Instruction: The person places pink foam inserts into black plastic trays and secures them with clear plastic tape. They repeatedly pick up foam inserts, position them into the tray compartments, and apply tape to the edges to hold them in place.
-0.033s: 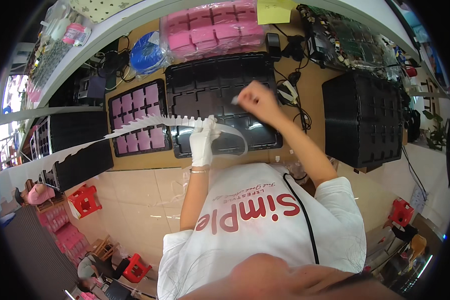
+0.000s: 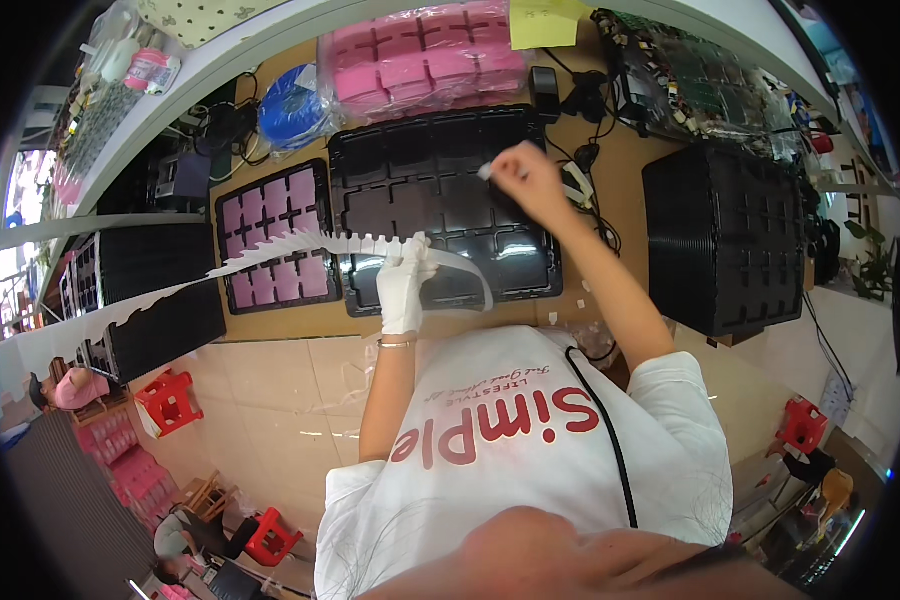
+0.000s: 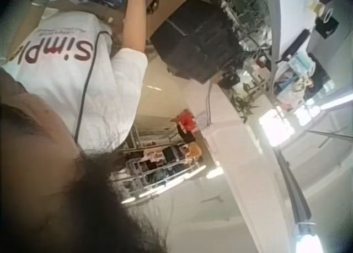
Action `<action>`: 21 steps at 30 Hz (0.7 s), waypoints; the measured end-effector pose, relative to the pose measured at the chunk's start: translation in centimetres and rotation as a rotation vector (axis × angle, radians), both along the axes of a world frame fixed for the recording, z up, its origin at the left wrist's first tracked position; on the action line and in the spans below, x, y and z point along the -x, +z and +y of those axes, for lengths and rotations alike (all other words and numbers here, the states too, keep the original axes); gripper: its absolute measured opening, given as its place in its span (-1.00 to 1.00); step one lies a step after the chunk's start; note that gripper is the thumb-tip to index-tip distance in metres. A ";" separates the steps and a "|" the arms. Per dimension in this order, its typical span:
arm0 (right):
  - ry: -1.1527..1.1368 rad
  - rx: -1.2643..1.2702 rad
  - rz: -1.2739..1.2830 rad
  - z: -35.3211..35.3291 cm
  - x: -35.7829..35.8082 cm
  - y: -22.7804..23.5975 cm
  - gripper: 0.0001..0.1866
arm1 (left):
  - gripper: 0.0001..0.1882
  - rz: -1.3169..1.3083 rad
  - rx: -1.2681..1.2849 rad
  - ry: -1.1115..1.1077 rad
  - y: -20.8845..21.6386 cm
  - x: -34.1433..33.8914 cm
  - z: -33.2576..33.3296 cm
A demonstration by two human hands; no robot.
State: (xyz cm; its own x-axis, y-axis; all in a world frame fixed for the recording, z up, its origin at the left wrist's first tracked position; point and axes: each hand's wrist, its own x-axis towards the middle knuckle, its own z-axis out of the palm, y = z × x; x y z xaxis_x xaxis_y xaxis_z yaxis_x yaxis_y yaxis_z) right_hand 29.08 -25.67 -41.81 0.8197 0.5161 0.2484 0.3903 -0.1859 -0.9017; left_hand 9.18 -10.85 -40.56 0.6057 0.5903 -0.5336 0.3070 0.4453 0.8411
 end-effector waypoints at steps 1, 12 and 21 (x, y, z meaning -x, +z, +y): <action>-0.095 0.064 -0.145 -0.7 -3.6 -2.0 -0.94 | -0.69 -0.007 0.005 0.000 -0.1 0.0 -0.2; -0.130 0.574 -0.129 0.7 -11.1 -6.1 -0.80 | -0.72 -0.004 0.031 0.000 -2.1 1.0 -0.9; -0.085 0.494 -0.159 0.0 -10.8 -6.3 -0.83 | -0.72 -0.051 0.014 0.039 -2.4 1.5 -0.4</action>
